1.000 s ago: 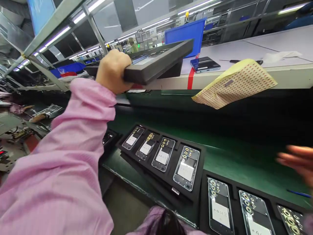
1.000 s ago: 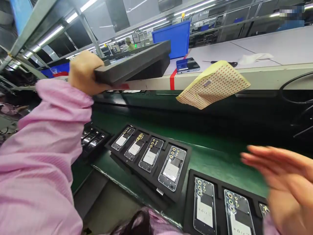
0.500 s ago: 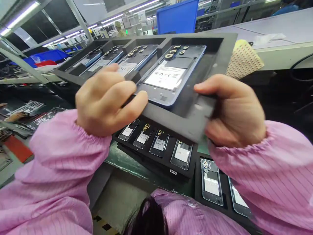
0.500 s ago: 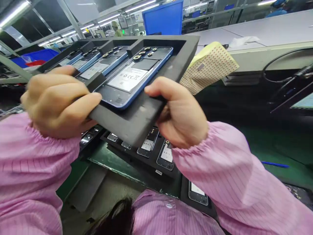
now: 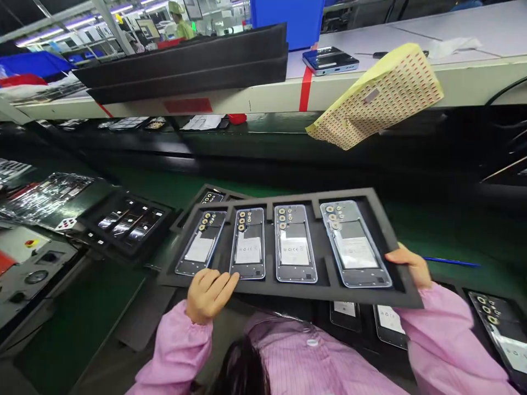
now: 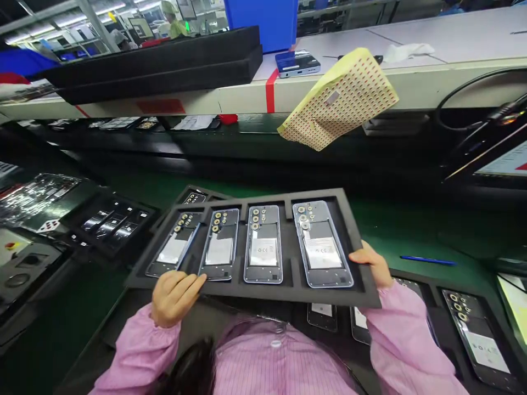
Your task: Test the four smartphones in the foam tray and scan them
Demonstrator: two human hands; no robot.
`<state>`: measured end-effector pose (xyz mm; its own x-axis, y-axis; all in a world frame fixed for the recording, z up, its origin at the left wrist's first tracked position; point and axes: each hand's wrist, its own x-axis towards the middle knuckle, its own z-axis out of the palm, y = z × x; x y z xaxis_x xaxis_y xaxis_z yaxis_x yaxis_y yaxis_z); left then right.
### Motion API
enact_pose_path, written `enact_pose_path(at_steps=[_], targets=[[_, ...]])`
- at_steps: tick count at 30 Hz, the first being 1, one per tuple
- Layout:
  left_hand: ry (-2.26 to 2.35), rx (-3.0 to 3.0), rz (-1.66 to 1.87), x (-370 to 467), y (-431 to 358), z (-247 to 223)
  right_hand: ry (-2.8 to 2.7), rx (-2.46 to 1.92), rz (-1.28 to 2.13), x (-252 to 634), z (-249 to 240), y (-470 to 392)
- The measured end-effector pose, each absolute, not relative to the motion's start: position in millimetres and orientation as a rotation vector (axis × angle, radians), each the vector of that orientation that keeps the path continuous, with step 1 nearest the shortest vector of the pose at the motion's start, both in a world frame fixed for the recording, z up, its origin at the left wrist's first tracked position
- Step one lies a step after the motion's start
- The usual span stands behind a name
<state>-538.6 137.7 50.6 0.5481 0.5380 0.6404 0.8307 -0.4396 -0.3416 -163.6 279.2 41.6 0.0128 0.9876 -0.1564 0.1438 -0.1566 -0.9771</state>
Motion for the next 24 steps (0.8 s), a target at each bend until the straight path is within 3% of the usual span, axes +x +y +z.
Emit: enact_pose_path(at_steps=[3, 8, 16, 19, 24], targets=[[-1.302, -2.309, -0.729, -532.9, 140.2, 24.3, -1.053, -1.557, 1.463, -168.9, 21.4, 283.8], [-1.579, -2.279, -0.936, -535.0, 138.4, 11.9, -1.022, -1.692, 1.421, -160.9, 6.2, 279.3], [-2.613, -1.831, -0.612, -537.8, 135.4, 30.1, -1.325, -1.902, 1.049, -151.0, 12.2, 253.3], [-2.761, -1.518, -0.343, -553.4, 140.5, 27.5, -1.382, -1.887, 0.982, -145.1, 13.0, 240.6], [-2.814, -1.385, -0.291, -564.7, 151.7, 26.4, -1.575, -1.841, 0.954, -145.9, 15.1, 232.5]])
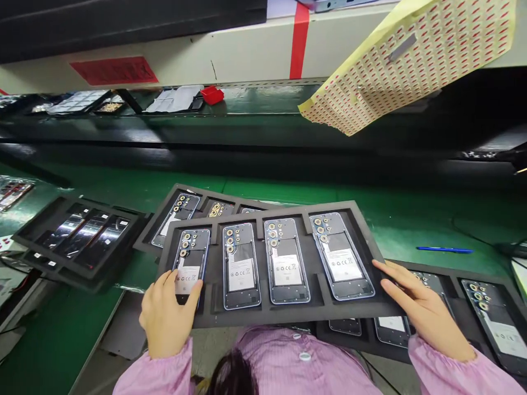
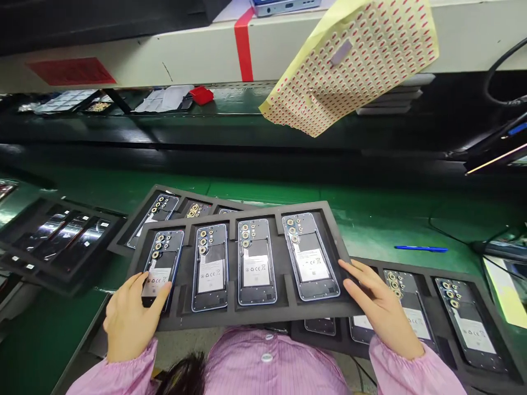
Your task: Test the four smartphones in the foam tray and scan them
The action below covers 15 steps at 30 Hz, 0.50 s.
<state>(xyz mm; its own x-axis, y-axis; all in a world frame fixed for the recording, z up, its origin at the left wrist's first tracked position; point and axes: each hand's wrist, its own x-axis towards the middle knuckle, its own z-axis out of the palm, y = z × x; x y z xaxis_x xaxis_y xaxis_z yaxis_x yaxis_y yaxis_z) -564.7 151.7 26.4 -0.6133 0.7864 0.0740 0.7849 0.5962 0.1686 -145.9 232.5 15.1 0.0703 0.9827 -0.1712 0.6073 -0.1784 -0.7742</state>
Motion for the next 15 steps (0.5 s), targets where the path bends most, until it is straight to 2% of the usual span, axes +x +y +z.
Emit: enact_pose_path(at_steps=[6, 15], targets=[[2.831, 1.311, 0.450, -560.6, 157.6, 26.1, -1.713, -1.962, 0.878, -155.7, 11.8, 233.5], [2.817, 1.209, 0.787, -564.6, 155.0, 21.5, -1.717, -1.995, 0.970, -145.9, 2.2, 246.7]])
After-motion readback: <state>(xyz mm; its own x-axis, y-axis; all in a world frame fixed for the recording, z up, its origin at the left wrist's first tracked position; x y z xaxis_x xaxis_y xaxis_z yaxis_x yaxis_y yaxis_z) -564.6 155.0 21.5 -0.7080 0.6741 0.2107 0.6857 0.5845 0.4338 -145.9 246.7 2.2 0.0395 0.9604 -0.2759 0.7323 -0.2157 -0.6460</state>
